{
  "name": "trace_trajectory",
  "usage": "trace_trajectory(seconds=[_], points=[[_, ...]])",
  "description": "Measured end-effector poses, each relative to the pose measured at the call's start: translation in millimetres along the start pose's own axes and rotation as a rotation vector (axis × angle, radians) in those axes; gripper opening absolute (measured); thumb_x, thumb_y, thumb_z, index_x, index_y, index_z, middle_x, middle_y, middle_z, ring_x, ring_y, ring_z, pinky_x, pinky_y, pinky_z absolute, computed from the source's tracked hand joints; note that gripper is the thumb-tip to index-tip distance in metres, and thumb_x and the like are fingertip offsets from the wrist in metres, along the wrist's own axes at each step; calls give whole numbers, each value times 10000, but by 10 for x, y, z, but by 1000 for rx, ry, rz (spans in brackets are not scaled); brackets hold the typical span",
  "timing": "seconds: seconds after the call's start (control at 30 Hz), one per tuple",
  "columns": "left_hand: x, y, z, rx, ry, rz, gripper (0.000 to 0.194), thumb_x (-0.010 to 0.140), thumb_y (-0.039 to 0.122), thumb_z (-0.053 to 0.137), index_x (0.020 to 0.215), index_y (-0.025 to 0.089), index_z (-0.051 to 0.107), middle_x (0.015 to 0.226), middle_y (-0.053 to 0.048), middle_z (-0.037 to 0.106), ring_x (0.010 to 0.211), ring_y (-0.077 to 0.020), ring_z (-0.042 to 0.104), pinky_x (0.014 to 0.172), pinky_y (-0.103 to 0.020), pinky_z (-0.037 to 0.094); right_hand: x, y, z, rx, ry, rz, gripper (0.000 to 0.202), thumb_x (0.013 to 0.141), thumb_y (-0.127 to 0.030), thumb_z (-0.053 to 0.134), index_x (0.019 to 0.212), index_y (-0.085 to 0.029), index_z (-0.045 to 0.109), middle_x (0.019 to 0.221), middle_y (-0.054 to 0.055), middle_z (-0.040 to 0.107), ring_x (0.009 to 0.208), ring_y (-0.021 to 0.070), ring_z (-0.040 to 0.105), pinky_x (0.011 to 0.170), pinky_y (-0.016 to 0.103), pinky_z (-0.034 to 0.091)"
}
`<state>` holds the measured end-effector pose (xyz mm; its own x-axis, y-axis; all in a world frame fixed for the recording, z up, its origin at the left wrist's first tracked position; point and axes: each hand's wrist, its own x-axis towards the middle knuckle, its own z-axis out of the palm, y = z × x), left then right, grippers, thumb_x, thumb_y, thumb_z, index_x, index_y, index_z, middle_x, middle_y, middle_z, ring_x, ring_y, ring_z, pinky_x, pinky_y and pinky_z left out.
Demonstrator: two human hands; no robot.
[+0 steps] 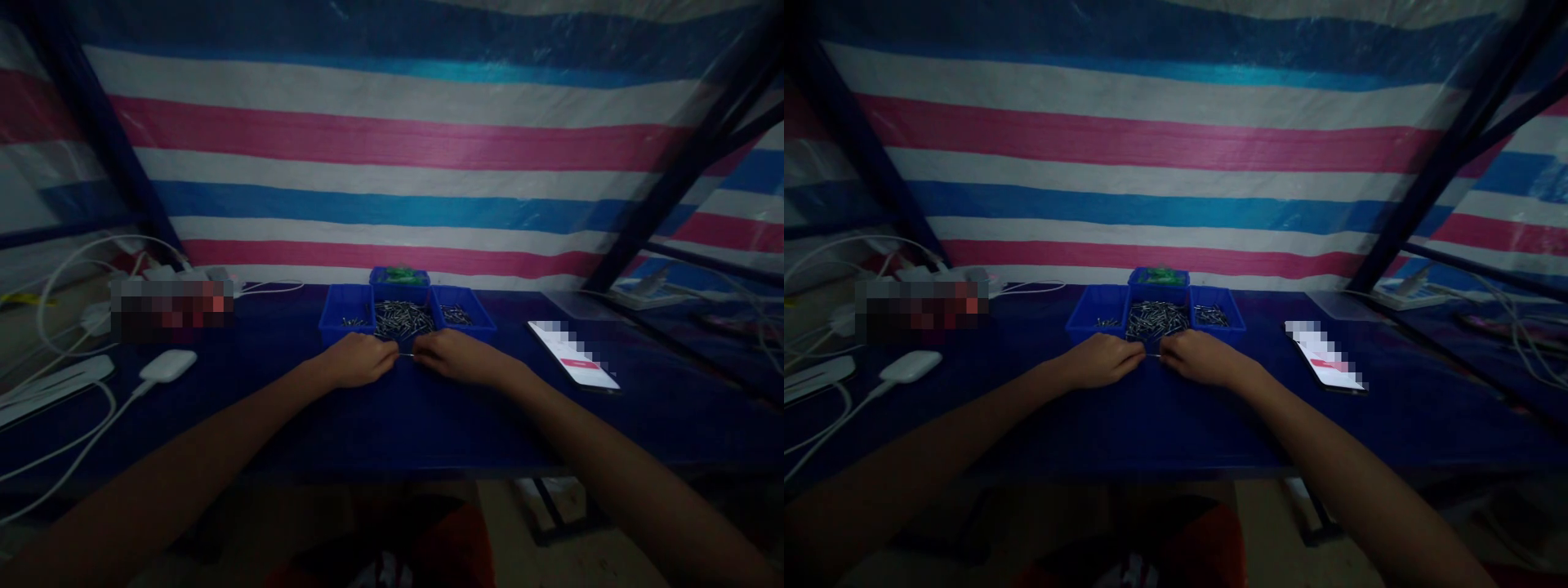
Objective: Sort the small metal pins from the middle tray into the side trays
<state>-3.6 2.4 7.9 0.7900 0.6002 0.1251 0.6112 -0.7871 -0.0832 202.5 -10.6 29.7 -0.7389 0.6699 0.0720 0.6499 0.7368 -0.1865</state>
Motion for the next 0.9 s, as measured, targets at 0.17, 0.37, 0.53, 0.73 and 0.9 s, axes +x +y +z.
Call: trace_trajectory(seconds=[0.17,0.37,0.53,0.73,0.9], points=[[4,-10,39,-29,10,-29,274,890,309,305,829,172,534,685,-29,615,593,-146,577,531,-244,372,-21,-44,9,14,-15,39,182,872,-237,373,834,-159,533,783,60,610,679,134,557,629,249,375],[-18,14,15,-13,-27,-7,284,900,311,289,827,174,526,656,-18,609,584,-152,581,513,-240,367,11,-48,51,38,-23,69,188,880,-229,355,830,-157,520,799,68,601,699,143,553,644,261,384],[-46,17,3,0,-44,4,302,908,312,269,824,167,520,662,-27,605,574,-143,570,533,-245,381,42,-2,63,139,-62,45,184,876,-228,371,841,-161,539,773,49,589,694,131,545,658,252,392],[-65,1,-3,-39,-74,25,283,910,307,268,836,169,504,693,-30,611,602,-152,582,533,-256,386,56,41,94,198,-51,60,171,864,-241,390,809,-174,537,727,25,572,660,123,533,629,245,389],[-68,-11,17,-18,-83,17,281,918,307,259,841,178,497,689,-19,601,619,-149,582,549,-253,388,54,67,125,221,-42,24,157,859,-223,394,820,-170,537,734,20,581,656,115,536,619,237,383]])
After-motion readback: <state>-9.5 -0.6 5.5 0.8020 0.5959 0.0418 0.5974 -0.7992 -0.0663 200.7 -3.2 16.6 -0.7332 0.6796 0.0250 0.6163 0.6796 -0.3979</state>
